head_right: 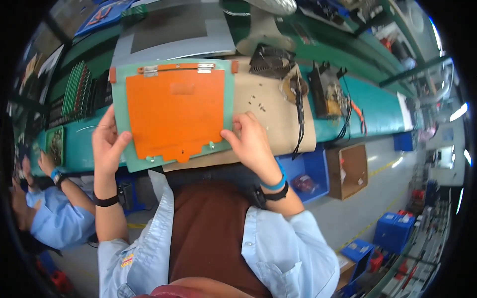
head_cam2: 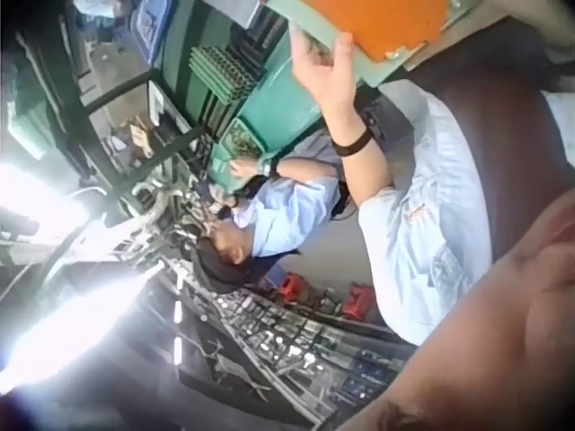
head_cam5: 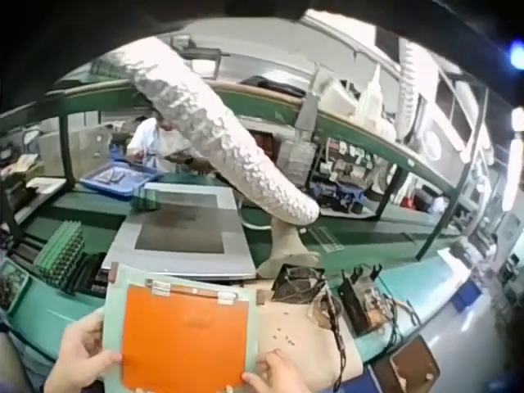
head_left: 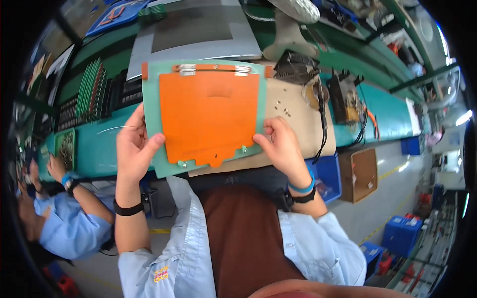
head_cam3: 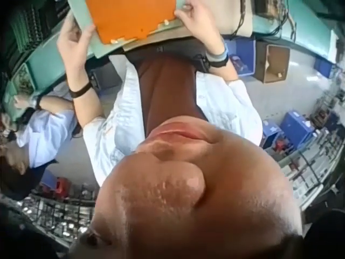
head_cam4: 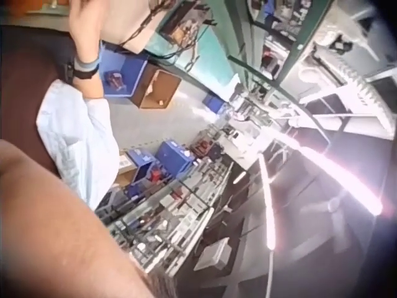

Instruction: The person places a circuit board into a jig, inserts components by hand, and secures them by closing the cover. After flipping the jig, they apply solder to the board using a soldering iron and wire before removing the finished board.

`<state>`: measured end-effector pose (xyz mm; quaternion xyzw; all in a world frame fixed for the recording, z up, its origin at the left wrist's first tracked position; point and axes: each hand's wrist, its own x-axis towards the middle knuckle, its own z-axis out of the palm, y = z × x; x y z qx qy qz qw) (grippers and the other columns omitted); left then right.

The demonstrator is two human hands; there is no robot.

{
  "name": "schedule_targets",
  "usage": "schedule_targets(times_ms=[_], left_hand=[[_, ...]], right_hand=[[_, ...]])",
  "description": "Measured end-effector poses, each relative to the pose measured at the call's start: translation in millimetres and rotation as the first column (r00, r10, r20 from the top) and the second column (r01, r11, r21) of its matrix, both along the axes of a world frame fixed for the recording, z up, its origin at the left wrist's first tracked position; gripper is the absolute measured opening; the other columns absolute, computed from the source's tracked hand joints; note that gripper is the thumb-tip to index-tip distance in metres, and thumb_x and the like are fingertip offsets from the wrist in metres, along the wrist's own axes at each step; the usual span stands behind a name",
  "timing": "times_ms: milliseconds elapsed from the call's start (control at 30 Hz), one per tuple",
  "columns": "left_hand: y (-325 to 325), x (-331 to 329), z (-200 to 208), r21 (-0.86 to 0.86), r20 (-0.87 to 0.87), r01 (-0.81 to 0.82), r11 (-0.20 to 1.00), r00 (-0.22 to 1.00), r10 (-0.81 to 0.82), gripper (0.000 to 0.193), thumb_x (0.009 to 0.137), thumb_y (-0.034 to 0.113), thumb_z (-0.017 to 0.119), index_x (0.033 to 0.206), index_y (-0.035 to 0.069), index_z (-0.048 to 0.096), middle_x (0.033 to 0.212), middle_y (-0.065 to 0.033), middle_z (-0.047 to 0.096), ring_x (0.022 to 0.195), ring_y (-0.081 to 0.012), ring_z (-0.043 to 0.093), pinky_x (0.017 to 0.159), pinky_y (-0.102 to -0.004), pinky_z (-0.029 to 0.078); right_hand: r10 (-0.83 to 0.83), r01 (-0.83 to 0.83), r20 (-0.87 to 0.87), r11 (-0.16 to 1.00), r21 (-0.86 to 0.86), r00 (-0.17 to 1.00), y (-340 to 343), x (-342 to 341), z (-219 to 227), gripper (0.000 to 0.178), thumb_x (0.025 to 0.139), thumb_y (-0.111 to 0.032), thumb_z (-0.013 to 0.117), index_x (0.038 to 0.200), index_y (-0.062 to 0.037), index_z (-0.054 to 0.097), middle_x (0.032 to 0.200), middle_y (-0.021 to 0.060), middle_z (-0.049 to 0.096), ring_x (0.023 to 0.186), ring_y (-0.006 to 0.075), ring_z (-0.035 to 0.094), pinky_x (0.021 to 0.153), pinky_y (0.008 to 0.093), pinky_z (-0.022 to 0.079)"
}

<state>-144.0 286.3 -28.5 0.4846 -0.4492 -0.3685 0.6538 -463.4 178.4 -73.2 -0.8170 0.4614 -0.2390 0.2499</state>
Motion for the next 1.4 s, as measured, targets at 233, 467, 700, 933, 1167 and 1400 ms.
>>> schedule_targets(times_ms=[233,467,700,933,1167,1400], left_hand=[[41,-13,69,-0.359,0.361,-0.06,0.932,0.911,0.197,0.047,0.094,0.012,0.076,0.136,-0.007,0.067,0.107,-0.0118,0.071,0.086,-0.0147,0.064,0.076,-0.0297,0.053],[59,-52,78,-0.441,0.895,0.464,0.768,0.291,0.338,0.055,0.07,0.019,0.083,0.125,0.014,0.079,0.092,0.0026,0.066,0.061,-0.0129,0.055,0.054,-0.0285,0.041],[43,-54,51,-0.241,0.96,0.548,0.801,0.256,0.114,0.051,0.074,0.027,0.085,0.124,0.02,0.08,0.09,0.0035,0.064,0.062,-0.0118,0.054,0.054,-0.0275,0.04],[10,-20,20,-0.144,0.794,-0.015,0.989,0.594,0.125,0.053,0.083,0.013,0.085,0.135,0.011,0.072,0.094,0.0,0.067,0.061,-0.0144,0.049,0.056,-0.0284,0.044],[5,-6,-11,0.296,0.112,0.118,0.948,0.981,-0.157,0.061,0.086,0.001,0.081,0.144,0.004,0.062,0.095,-0.0013,0.068,0.059,-0.0053,0.039,0.056,-0.0233,0.037],[-24,7,-29,0.563,0.479,-0.066,0.824,0.838,-0.26,0.054,0.087,0.004,0.083,0.137,0.001,0.064,0.095,-0.0054,0.069,0.057,-0.0055,0.038,0.054,-0.0256,0.036]], right_hand=[[0.031,-0.249,0.645,0.935,0.251,0.764,32,-1,41,0.065,0.103,-0.03,0.071,0.157,-0.002,0.046,0.116,0.008,0.068,0.089,0.0161,0.065,0.071,0.027,0.052],[-0.249,-0.644,0.925,0.665,0.378,0.286,68,0,79,0.07,0.109,-0.034,0.055,0.166,-0.001,0.029,0.15,0.0195,0.057,0.124,0.024,0.064,0.098,0.0356,0.056],[-0.309,-0.547,0.856,0.666,0.506,0.415,44,-7,73,0.065,0.107,-0.027,0.057,0.161,0.003,0.036,0.151,0.0186,0.057,0.133,0.0273,0.062,0.111,0.0394,0.052],[-0.395,-0.492,0.85,0.695,0.524,0.347,22,-6,50,0.06,0.108,-0.023,0.056,0.16,0.0024,0.038,0.15,0.0155,0.058,0.132,0.0257,0.062,0.11,0.0399,0.052],[-0.448,-0.607,0.838,0.585,0.538,0.311,-4,7,20,0.057,0.111,-0.025,0.057,0.16,-0.0015,0.039,0.15,0.0126,0.058,0.132,0.023,0.061,0.111,0.039,0.051],[-0.213,-0.173,0.584,0.827,0.534,0.783,-40,44,7,0.056,0.109,-0.011,0.055,0.161,0.0019,0.037,0.147,0.0134,0.059,0.133,0.019,0.057,0.113,0.0342,0.047]])
